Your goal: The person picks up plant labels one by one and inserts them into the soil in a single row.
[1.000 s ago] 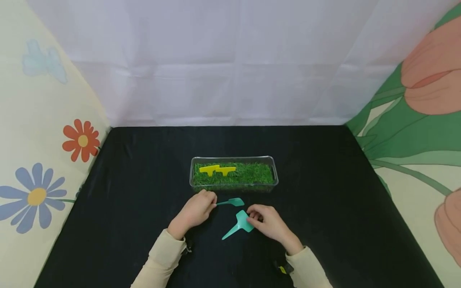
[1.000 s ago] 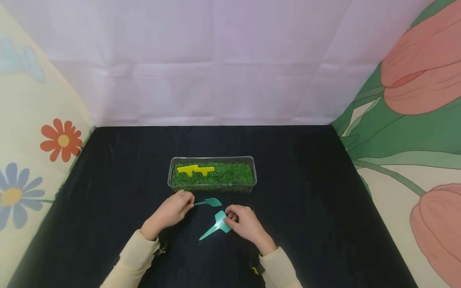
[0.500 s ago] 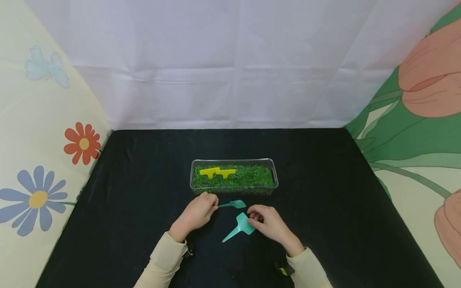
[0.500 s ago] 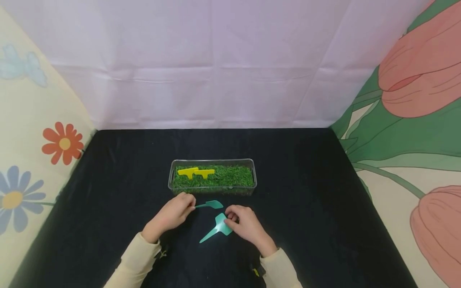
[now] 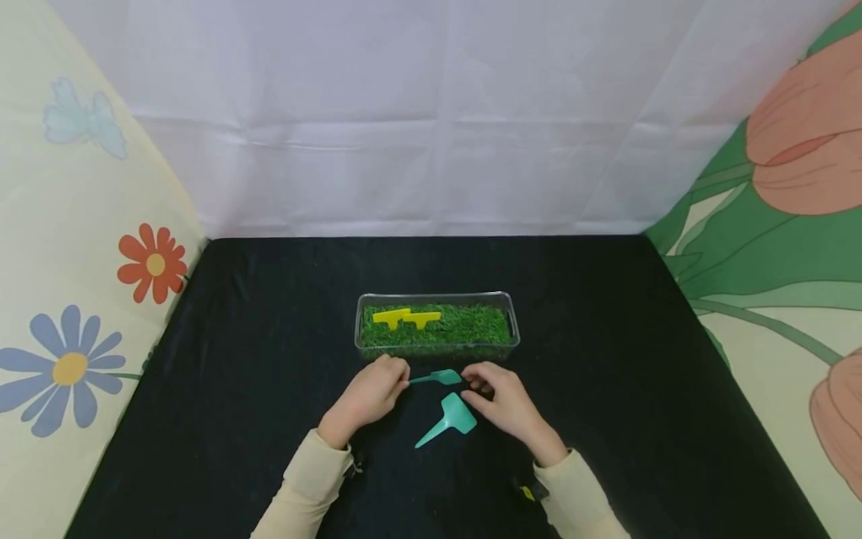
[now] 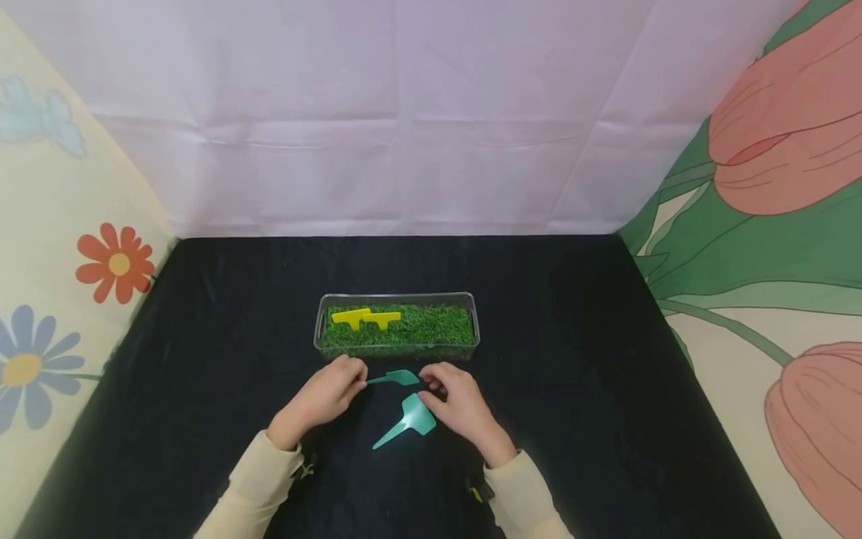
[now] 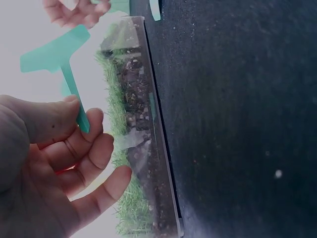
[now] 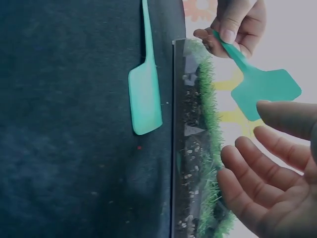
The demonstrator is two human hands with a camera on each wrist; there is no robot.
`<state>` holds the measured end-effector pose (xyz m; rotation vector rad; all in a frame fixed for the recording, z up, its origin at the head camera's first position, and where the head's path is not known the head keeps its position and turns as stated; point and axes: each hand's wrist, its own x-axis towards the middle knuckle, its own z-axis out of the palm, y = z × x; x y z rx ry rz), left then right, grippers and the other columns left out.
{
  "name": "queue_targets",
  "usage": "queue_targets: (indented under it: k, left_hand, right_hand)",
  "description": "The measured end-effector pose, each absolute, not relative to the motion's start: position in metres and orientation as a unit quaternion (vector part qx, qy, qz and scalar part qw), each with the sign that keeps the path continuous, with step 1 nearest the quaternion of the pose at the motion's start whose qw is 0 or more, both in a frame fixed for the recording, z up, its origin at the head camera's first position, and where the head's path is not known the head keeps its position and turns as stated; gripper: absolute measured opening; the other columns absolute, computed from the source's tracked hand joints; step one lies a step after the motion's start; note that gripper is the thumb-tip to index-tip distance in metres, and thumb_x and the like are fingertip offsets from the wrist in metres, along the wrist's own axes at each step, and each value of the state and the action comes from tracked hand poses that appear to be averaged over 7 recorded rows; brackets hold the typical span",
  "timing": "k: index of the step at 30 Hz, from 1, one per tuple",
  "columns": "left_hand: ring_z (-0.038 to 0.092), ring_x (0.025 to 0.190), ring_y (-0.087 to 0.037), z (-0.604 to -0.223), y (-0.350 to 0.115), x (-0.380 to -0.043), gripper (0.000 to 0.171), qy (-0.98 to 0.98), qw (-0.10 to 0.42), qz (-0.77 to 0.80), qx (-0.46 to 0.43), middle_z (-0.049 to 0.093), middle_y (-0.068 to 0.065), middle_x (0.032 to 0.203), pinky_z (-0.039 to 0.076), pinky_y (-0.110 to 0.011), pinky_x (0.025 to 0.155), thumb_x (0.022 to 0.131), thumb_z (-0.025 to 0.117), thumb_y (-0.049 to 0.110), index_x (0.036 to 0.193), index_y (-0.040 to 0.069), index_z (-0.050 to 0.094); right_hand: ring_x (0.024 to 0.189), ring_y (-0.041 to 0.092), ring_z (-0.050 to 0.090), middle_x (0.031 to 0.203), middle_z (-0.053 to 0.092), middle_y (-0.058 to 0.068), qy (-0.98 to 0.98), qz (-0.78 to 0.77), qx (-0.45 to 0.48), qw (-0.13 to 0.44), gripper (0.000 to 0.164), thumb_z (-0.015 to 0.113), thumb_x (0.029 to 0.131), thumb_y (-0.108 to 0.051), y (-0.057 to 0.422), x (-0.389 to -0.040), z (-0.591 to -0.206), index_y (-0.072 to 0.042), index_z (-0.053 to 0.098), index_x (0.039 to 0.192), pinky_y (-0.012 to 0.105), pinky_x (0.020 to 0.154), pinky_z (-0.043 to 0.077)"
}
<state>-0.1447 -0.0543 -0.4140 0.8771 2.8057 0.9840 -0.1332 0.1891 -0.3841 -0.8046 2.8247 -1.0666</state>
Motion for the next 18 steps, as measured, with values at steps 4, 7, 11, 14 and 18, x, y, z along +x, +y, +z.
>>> queue_targets:
  k: [4, 7, 11, 14, 18]
  left_hand:
    - [0.039, 0.065, -0.010, -0.415, -0.054, -0.145, 0.012, 0.904, 0.019, 0.317, 0.285, 0.043, 0.007, 0.070, 0.038, -0.025, 0.060, 0.088, 0.058, 0.007, 0.080, 0.013, 0.051]
    - [0.040, 0.066, -0.011, -0.415, -0.054, -0.146, 0.011, 0.903, 0.017, 0.319, 0.286, 0.044, 0.006, 0.071, 0.038, -0.025, 0.060, 0.088, 0.058, 0.007, 0.080, 0.012, 0.051]
    - [0.040, 0.066, -0.011, -0.415, -0.054, -0.146, 0.011, 0.902, 0.015, 0.321, 0.288, 0.044, 0.006, 0.071, 0.039, -0.025, 0.060, 0.088, 0.058, 0.007, 0.081, 0.012, 0.052]
    - [0.040, 0.066, -0.011, -0.415, -0.053, -0.146, 0.012, 0.902, 0.015, 0.321, 0.288, 0.043, 0.007, 0.071, 0.038, -0.025, 0.060, 0.088, 0.058, 0.007, 0.080, 0.013, 0.051]
    - [0.039, 0.066, -0.011, -0.414, -0.052, -0.147, 0.013, 0.903, 0.014, 0.319, 0.287, 0.042, 0.007, 0.070, 0.037, -0.025, 0.060, 0.087, 0.059, 0.007, 0.079, 0.013, 0.050]
  right_hand:
    - [0.077, 0.018, 0.059, 0.092, 0.061, 0.009, 0.903, -0.347, -0.254, -0.004, 0.029, 0.070, 0.077, -0.002, 0.186, -0.136, -0.380, -0.001, 0.061, 0.104, 0.030, 0.064, 0.050]
    - [0.079, 0.020, 0.059, 0.095, 0.061, 0.012, 0.899, -0.352, -0.260, -0.013, 0.032, 0.070, 0.077, -0.002, 0.184, -0.139, -0.377, 0.001, 0.060, 0.107, 0.030, 0.065, 0.050]
    - [0.082, 0.022, 0.059, 0.098, 0.060, 0.015, 0.893, -0.361, -0.268, -0.021, 0.034, 0.070, 0.077, -0.002, 0.181, -0.141, -0.373, 0.001, 0.058, 0.109, 0.030, 0.067, 0.051]
    - [0.084, 0.022, 0.059, 0.099, 0.060, 0.016, 0.889, -0.367, -0.273, -0.026, 0.036, 0.070, 0.077, -0.002, 0.178, -0.142, -0.370, 0.001, 0.058, 0.111, 0.030, 0.068, 0.051]
    - [0.086, 0.022, 0.058, 0.100, 0.060, 0.014, 0.884, -0.372, -0.281, -0.031, 0.037, 0.071, 0.076, -0.002, 0.176, -0.143, -0.369, -0.001, 0.058, 0.111, 0.030, 0.069, 0.051]
